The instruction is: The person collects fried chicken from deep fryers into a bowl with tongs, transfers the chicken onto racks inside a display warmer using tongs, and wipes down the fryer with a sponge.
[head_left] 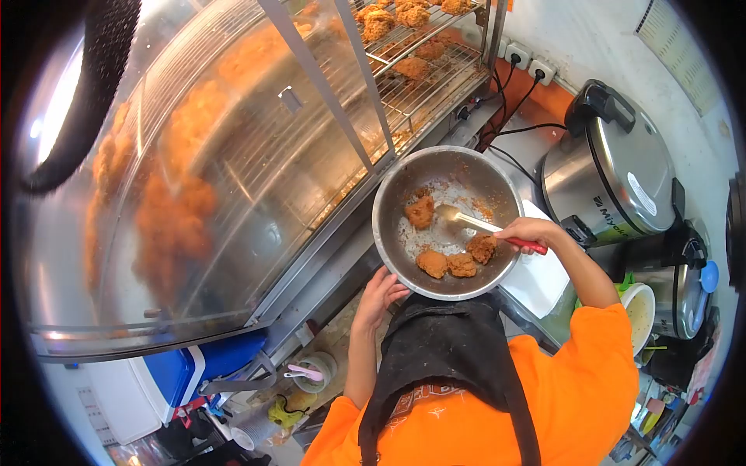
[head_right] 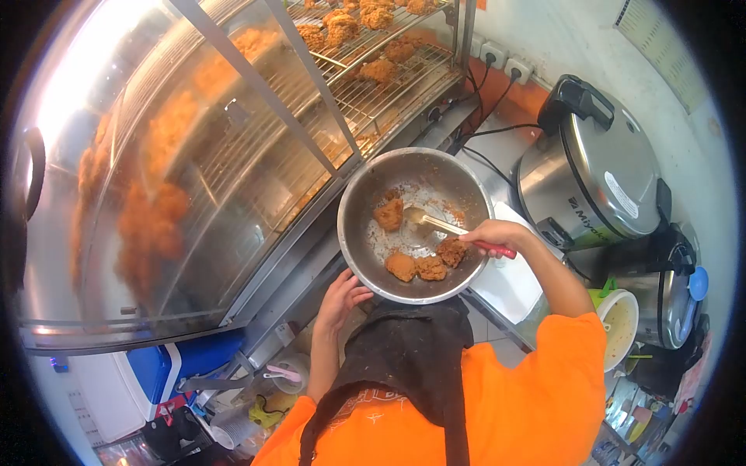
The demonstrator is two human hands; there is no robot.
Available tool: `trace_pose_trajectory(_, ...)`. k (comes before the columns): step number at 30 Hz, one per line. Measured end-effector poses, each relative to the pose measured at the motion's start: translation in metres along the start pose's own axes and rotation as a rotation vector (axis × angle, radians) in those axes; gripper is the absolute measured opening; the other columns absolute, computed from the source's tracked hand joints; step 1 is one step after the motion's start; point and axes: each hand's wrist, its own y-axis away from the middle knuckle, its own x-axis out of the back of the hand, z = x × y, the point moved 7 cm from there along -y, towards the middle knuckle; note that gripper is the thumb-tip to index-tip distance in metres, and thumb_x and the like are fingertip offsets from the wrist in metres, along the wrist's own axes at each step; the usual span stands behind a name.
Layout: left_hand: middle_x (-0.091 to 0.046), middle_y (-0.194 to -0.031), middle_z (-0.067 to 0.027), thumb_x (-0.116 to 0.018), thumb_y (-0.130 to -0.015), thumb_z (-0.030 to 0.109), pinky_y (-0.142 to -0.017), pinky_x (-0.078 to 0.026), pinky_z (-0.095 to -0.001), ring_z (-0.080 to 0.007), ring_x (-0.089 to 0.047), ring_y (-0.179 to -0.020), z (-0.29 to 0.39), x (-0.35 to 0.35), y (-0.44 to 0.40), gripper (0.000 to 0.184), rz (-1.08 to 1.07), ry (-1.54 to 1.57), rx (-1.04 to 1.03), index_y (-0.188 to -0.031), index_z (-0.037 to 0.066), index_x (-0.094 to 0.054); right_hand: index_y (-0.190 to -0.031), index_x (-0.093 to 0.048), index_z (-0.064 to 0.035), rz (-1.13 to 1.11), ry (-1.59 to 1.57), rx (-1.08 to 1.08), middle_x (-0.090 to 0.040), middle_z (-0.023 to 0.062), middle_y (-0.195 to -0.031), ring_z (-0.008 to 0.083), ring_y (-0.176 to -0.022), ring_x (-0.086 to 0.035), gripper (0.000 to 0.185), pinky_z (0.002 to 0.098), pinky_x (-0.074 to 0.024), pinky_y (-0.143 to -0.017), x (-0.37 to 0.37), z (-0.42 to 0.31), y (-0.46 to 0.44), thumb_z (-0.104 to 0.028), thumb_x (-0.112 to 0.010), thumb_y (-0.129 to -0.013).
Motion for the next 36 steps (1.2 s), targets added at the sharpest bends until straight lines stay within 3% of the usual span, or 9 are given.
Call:
trace_pose_trajectory(5, -0.058, -0.114, -0.0102, -0.052, -0.096, 0.018, -0.083, -0.053, -0.032, -0.0173, -0.062, -0.092, 0.002, -0.001, -0.001, 0.051, -0.011, 0.015, -0.006, -0.138, -0.003, -0.033, -0.069, -0.056, -0.0044, 0.004, 0.022, 0.155, -0.047, -0.0007, -0.055, 0.0083, -0.039, -0.04, 0.04, 0.0265, -0.0299, -0.034, -0.034, -0.015, -0.041, -0.038, -0.062, -0.09)
trace_pose_trajectory(12, -0.057, -0.117, -0.0129, -0.051, -0.096, 0.017, -0.083, -0.054, -0.0339, -0.0213, -0.064, -0.093, 0.001, 0.005, -0.005, 0.048, -0.01, 0.028, -0.004, -0.136, -0.004, -0.035, -0.089, -0.062, -0.0016, -0.041, -0.174, 0.351, -0.049, 0.0009, -0.057, 0.0076, -0.04, -0.043, 0.028, 0.0238, -0.0313, -0.036, -0.058, -0.035, -0.028, -0.029, -0.061, -0.092)
trace_pose_trajectory(15, -0.058, -0.117, -0.013, -0.051, -0.096, 0.018, -0.084, -0.053, -0.0346, -0.022, -0.064, -0.093, -0.002, 0.008, -0.006, 0.049, -0.009, 0.034, -0.011, -0.137, -0.004, -0.035, -0.096, -0.064, -0.0024, 0.078, -0.296, 0.474, -0.049, -0.0012, -0.058, 0.0054, -0.04, -0.04, 0.03, 0.0199, -0.0283, -0.035, -0.027, -0.043, -0.004, -0.031, -0.062, -0.092)
trace_pose_trajectory(20, -0.059, -0.114, -0.0125, -0.051, -0.096, 0.018, -0.084, -0.053, -0.0345, -0.0222, -0.063, -0.094, -0.003, 0.008, -0.005, 0.048, 0.016, 0.035, -0.02, -0.137, -0.003, -0.036, -0.082, -0.06, -0.0076, 0.474, -0.181, 0.687, -0.051, -0.0012, -0.057, 0.0064, -0.039, -0.045, 0.035, 0.0228, -0.0335, -0.033, 0.056, -0.15, 0.038, -0.042, -0.059, -0.091)
trace_pose_trajectory(24, -0.057, -0.117, -0.0119, -0.051, -0.097, 0.017, -0.082, -0.054, -0.0318, -0.0179, -0.064, -0.09, -0.006, 0.008, -0.006, 0.05, -0.001, 0.048, -0.006, -0.138, -0.004, -0.033, -0.083, -0.058, -0.0035, 0.344, -0.345, 0.684, -0.05, -0.0005, -0.058, 0.008, -0.039, -0.042, 0.036, 0.0246, -0.0309, -0.035, 0.11, -0.24, 0.003, -0.039, -0.061, -0.09)
trace_pose_trajectory(27, -0.057, -0.117, -0.0121, -0.051, -0.097, 0.017, -0.082, -0.054, -0.0315, -0.0181, -0.064, -0.09, -0.003, 0.002, -0.002, 0.051, 0.013, 0.058, -0.012, -0.139, -0.004, -0.031, -0.083, -0.057, -0.0027, 0.355, -0.235, 0.566, -0.05, -0.0007, -0.059, 0.009, -0.039, -0.042, 0.041, 0.0253, -0.0321, -0.035, 0.128, -0.279, -0.009, -0.043, -0.063, -0.088)
trace_pose_trajectory(31, -0.058, -0.116, -0.0124, -0.051, -0.097, 0.017, -0.082, -0.055, -0.0316, -0.0183, -0.064, -0.09, -0.007, 0.005, -0.003, 0.052, 0.018, 0.09, -0.029, -0.14, -0.004, -0.03, -0.075, -0.057, -0.0042, 0.692, 0.159, 0.547, -0.05, 0.0005, -0.055, 0.0088, -0.038, -0.043, 0.038, 0.0255, -0.0324, -0.035, 0.133, -0.262, 0.053, -0.039, -0.061, -0.09)
trace_pose_trajectory(32, -0.058, -0.115, -0.0122, -0.051, -0.097, 0.018, -0.082, -0.054, -0.0321, -0.0194, -0.064, -0.091, -0.008, 0.005, -0.004, 0.051, 0.011, 0.072, -0.037, -0.139, -0.004, -0.032, -0.072, -0.058, -0.0022, 0.74, 0.151, 0.69, -0.049, 0.0021, -0.05, 0.0111, -0.037, -0.044, 0.042, 0.0296, -0.0324, -0.033, 0.144, -0.25, 0.046, -0.041, -0.066, -0.084)
trace_pose_trajectory(36, -0.06, -0.113, -0.0131, -0.051, -0.097, 0.018, -0.083, -0.054, -0.032, -0.0189, -0.064, -0.092, -0.007, 0.008, -0.004, 0.052, 0.01, 0.071, -0.025, -0.139, -0.004, -0.031, -0.094, -0.066, 0.0002, 0.616, 0.578, 0.653, -0.058, 0.0083, -0.061, 0.016, -0.048, -0.054, 0.038, 0.0319, -0.0436, -0.046, 0.086, -0.188, 0.094, -0.036, -0.068, -0.083)
